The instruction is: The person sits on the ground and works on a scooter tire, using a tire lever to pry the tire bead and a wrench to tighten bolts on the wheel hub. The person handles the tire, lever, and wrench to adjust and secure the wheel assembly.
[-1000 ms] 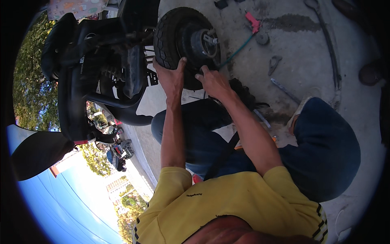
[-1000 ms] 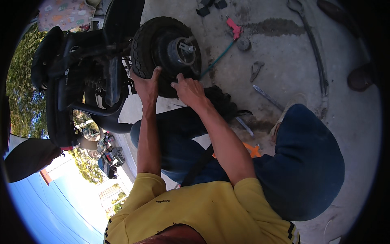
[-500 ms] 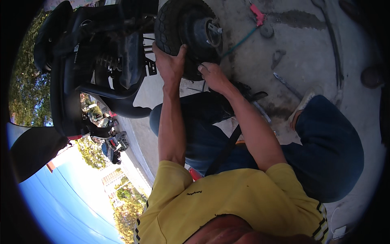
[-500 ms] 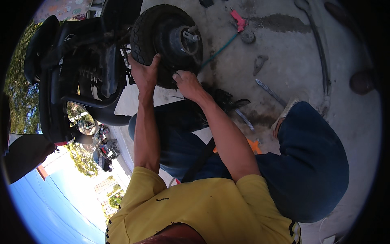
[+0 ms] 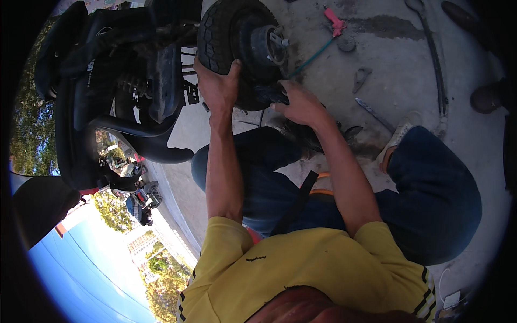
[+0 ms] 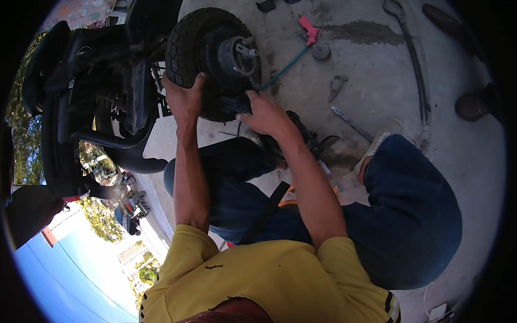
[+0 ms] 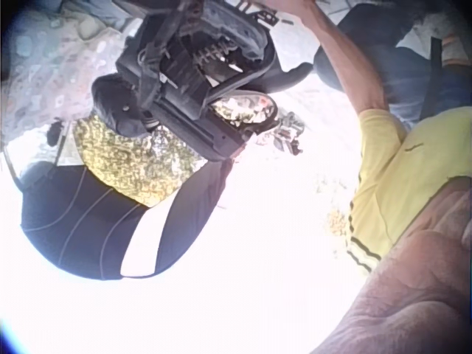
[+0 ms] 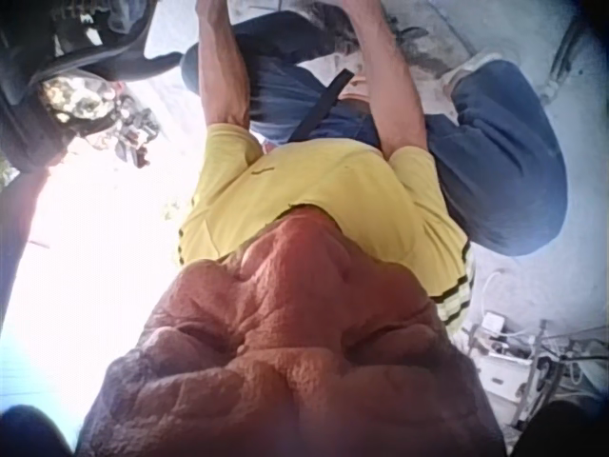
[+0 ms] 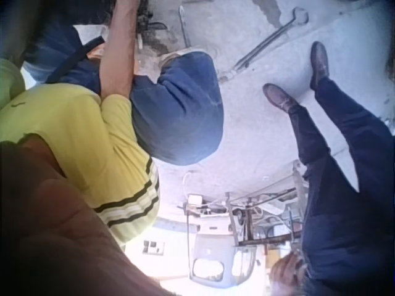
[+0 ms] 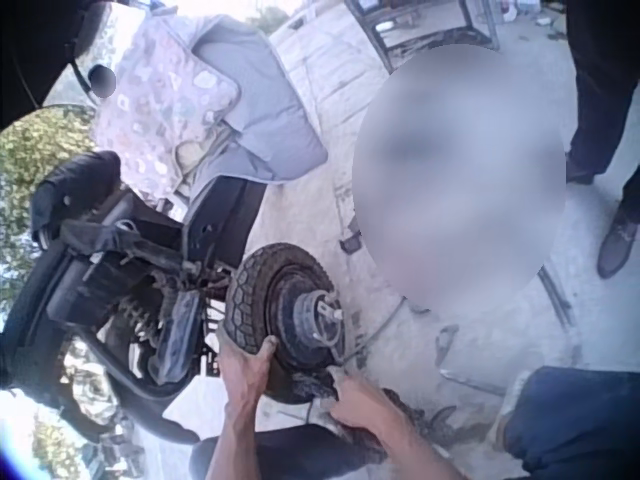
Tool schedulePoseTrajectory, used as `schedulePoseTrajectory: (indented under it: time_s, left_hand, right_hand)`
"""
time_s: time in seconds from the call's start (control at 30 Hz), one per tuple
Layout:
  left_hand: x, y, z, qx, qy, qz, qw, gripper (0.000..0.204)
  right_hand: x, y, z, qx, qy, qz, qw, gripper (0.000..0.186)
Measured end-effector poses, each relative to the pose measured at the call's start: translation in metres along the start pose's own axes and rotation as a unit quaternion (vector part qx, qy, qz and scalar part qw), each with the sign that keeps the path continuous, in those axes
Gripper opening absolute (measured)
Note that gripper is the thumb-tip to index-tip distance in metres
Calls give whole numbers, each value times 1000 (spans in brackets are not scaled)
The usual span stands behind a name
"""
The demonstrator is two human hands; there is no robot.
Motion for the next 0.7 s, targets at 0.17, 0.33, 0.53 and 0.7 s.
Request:
schedulePoseTrajectory:
  time_s: [0.17,0.33,0.53,0.7]
  left_hand:
    - [1,-2,7,-3,10,3,1000,96]
    - [-1,4,13,0,-9,3,1000,96]
    - [-2,6,12,-9,5,-22,1000,99]
    - [-2,3,14,-4,29,-8,1000,102]
  right_hand:
    - [36,-16,-55,131,-13,19,991,54]
    - [39,-40,-26,84,32,76,993,17]
    - [32,-46,-27,-45,62,84,994,21]
    - [33,-31,-38,-28,39,38,998,18]
Point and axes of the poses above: each hand's wrist, its own x-axis towards the middle knuckle, its own y-axis out of the back of the hand, z = x × y, the point moved 2 cm from there along x, towards the middle knuckle, and after that the axes turned 5 degrees about y, right-handed, at the moved point
